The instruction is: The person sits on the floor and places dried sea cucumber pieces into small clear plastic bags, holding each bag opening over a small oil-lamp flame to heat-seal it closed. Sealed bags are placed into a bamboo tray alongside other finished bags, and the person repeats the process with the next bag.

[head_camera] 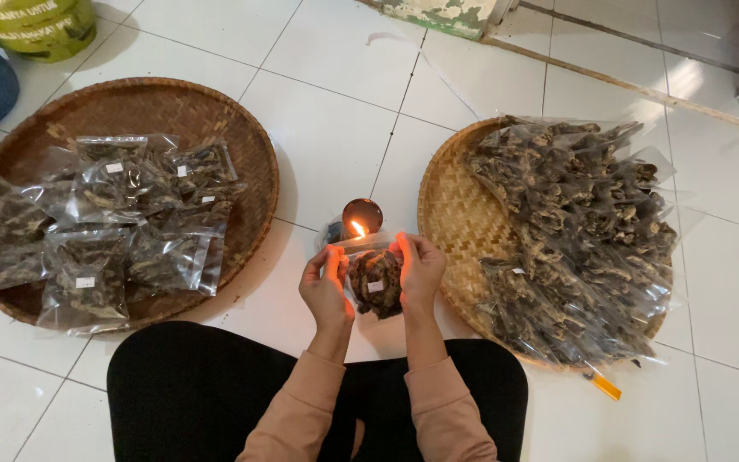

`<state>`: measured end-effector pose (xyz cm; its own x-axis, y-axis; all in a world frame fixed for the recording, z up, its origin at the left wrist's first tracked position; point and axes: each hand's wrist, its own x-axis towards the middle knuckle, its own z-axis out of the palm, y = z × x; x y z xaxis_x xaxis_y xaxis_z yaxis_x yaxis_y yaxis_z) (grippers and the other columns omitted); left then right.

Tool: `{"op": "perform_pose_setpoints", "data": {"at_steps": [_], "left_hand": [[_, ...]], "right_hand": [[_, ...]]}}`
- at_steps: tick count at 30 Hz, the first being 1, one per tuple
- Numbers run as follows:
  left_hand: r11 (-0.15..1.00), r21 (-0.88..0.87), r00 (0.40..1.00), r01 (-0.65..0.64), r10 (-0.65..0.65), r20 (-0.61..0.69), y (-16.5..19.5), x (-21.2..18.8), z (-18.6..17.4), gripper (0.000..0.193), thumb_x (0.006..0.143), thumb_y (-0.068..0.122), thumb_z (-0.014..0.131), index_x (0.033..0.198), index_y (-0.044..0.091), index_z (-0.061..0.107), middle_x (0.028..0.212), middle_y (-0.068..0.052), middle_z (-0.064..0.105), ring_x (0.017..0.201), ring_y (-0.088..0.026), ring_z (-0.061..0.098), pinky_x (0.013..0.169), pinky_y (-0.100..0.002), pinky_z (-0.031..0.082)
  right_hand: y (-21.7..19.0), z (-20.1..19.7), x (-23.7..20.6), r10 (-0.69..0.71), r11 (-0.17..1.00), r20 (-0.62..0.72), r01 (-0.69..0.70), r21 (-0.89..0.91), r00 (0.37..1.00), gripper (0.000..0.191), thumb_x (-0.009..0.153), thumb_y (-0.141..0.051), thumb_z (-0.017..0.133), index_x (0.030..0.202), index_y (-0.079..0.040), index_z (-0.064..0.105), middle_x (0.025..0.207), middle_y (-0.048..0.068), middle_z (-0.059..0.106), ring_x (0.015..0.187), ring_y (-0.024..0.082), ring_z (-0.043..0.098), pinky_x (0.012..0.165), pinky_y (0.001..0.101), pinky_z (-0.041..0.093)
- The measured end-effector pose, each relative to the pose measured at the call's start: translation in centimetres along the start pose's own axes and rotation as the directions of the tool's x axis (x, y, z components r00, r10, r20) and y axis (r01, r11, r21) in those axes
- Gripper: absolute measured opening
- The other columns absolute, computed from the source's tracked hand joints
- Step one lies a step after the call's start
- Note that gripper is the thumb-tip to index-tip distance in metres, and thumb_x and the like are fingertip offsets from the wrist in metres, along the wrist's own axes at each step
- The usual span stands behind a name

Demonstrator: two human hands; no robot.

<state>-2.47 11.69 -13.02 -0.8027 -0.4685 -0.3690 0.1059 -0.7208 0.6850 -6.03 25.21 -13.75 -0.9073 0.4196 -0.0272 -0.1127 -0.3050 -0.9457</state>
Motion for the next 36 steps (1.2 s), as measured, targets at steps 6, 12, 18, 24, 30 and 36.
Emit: {"op": "perform_pose_setpoints", "data": {"at_steps": [6,12,18,24,30,36], "left_hand": [[0.999,-0.003,0.999,-0.032,0.032,-0.015,0.6,-0.4,0.1,0.016,0.096,0.006,0.068,0.110,-0.002,0.068,0.107,-0.010,0.069,0.096,-0.015,0.067,0.083,-0.027,0.059],[0.998,-0.005,0.997,-0.056,0.056,-0.057,1.1,-0.4,-0.5,0.016,0.095,0.005,0.069,0.110,-0.002,0.069,0.108,-0.008,0.069,0.097,-0.014,0.067,0.085,-0.026,0.059],[0.996,-0.005,0.993,-0.093,0.093,-0.073,1.1,-0.2,-1.5,0.014,0.098,0.007,0.067,0.108,-0.002,0.069,0.106,-0.009,0.070,0.092,-0.013,0.064,0.082,-0.025,0.057],[0.996,-0.006,0.993,-0.087,0.087,-0.085,1.3,0.0,-2.3,0.011,0.097,0.008,0.066,0.106,0.001,0.068,0.105,-0.006,0.069,0.092,-0.011,0.064,0.081,-0.024,0.056],[0.996,-0.001,0.995,-0.092,0.092,-0.042,0.7,0.0,-1.9,0.010,0.099,0.009,0.066,0.103,0.000,0.067,0.101,-0.007,0.070,0.085,-0.011,0.062,0.077,-0.024,0.053],[1.000,0.014,0.999,-0.025,0.026,-0.024,-0.3,0.0,-0.2,0.011,0.098,0.009,0.066,0.100,-0.001,0.067,0.098,-0.007,0.070,0.080,-0.010,0.062,0.073,-0.021,0.054]], "right_hand": [[0.2,0.4,-0.4,0.000,1.000,-0.008,0.000,-0.017,1.000,0.011,0.093,-0.009,0.073,0.094,0.002,0.075,0.078,0.006,0.074,0.068,0.010,0.067,0.062,0.0233,0.051],[0.2,1.3,-1.1,0.046,0.999,0.027,-0.047,0.015,0.999,0.012,0.093,-0.008,0.073,0.095,0.003,0.075,0.079,0.006,0.074,0.067,0.010,0.066,0.064,0.0227,0.053],[0.0,2.1,-1.9,0.067,0.998,0.056,-0.067,0.010,0.996,0.012,0.094,-0.008,0.071,0.095,0.004,0.074,0.080,0.006,0.074,0.068,0.010,0.068,0.065,0.0232,0.055],[0.2,2.6,-2.4,0.039,0.999,0.080,-0.037,-0.028,0.996,0.014,0.095,-0.008,0.070,0.095,0.004,0.075,0.079,0.006,0.073,0.068,0.010,0.067,0.065,0.0232,0.054],[-0.3,2.3,-2.2,0.028,0.999,0.057,-0.026,-0.030,0.998,0.013,0.095,-0.008,0.071,0.094,0.005,0.075,0.079,0.006,0.073,0.068,0.010,0.067,0.065,0.0239,0.055],[-1.0,0.9,-1.1,0.037,0.998,-0.018,-0.038,-0.042,0.999,0.013,0.092,-0.008,0.074,0.094,0.005,0.075,0.078,0.007,0.073,0.068,0.012,0.067,0.067,0.0254,0.056]]}}
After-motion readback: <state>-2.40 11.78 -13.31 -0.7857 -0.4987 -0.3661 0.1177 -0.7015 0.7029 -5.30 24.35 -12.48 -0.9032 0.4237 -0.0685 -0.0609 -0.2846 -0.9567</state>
